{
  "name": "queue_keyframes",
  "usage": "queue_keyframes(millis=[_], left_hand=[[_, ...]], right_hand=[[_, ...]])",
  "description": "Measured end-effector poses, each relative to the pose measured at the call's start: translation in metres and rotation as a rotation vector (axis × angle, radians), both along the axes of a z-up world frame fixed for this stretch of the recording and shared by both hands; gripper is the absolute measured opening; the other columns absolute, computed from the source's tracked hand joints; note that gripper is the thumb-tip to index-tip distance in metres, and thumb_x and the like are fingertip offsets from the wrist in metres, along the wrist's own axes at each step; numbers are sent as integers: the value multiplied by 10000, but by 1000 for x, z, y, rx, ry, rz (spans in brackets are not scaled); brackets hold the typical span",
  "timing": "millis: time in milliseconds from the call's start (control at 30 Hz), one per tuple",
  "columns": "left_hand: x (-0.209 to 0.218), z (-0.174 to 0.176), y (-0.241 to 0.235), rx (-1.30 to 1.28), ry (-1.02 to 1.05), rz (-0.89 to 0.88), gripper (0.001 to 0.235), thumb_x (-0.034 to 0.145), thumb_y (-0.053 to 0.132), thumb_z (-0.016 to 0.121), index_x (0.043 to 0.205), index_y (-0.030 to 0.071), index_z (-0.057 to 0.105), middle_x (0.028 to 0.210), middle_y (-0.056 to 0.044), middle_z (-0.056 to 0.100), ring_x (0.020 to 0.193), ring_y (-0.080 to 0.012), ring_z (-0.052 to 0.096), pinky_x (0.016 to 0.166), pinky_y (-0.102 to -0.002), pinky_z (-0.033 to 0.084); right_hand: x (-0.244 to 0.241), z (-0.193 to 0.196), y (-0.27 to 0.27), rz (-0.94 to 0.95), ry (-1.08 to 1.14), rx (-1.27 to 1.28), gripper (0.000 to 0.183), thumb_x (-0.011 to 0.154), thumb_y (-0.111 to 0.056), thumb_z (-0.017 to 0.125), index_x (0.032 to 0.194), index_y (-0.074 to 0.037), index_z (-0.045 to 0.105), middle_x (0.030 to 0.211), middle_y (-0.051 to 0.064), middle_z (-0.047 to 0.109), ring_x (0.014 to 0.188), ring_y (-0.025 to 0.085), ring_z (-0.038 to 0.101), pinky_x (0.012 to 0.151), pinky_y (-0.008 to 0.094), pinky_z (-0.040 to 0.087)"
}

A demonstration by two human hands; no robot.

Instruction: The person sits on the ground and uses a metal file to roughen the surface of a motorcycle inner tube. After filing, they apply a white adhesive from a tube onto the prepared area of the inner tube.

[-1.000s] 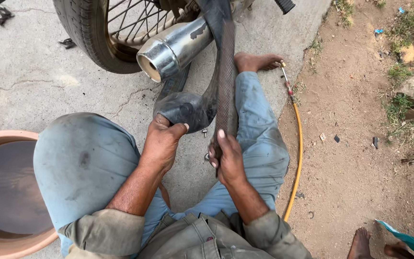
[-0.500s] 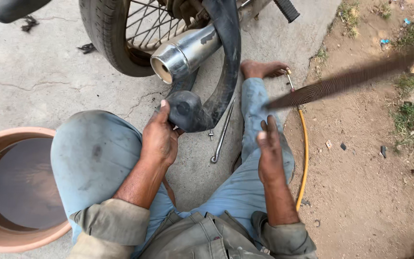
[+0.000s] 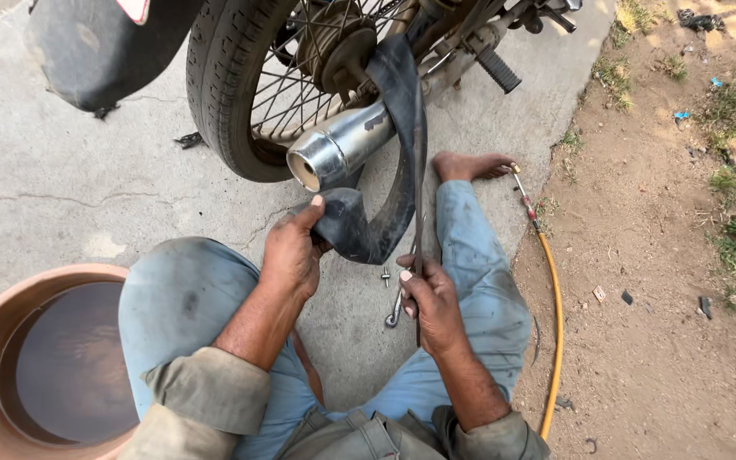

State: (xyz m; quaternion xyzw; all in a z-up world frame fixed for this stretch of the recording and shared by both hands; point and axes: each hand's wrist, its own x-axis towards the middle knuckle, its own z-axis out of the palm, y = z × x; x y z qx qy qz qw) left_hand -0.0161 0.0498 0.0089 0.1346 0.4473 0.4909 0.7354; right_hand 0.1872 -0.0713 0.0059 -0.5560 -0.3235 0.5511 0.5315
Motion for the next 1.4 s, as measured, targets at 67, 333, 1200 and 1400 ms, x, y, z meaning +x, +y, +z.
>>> queue_keyframes(millis=[67,333,1200,1400], left_hand=[[4,-3,-1,-3,-26,59,289,934,230,696,1083,-8,625,964,-80,724,829,-187,682,797,-388,564],[0,9,-11,-20,-21,98,308,928,266,666,1115,21,676,976,-45,744,859,-149,702,790,-348,575],[31,5,-20,159,-55,21,176,1026,176,643,992,9,685,892,-37,688,794,-104,575,734,-269,466],[27,5,-16,129,-134,98,183,1023,152,650,971,-23,673,918,-74,722,828,-140,653,783,-293,523]], right_hand=[[-1,18,12,18,-126,184,490,983,-273,698,1379,-15,568,812,7,562,641,77,505,556,244,437],[-17,-9,13,21,-269,46,565,1041,-371,568,1509,-62,500,623,-5,511,465,66,474,412,228,409],[-40,16,21,66,-488,160,561,1062,-142,561,1598,-102,399,704,-7,560,554,53,519,492,246,471],[-41,-15,-14,125,-669,163,537,1047,-127,563,1568,-96,437,636,-6,544,502,57,515,480,249,475]])
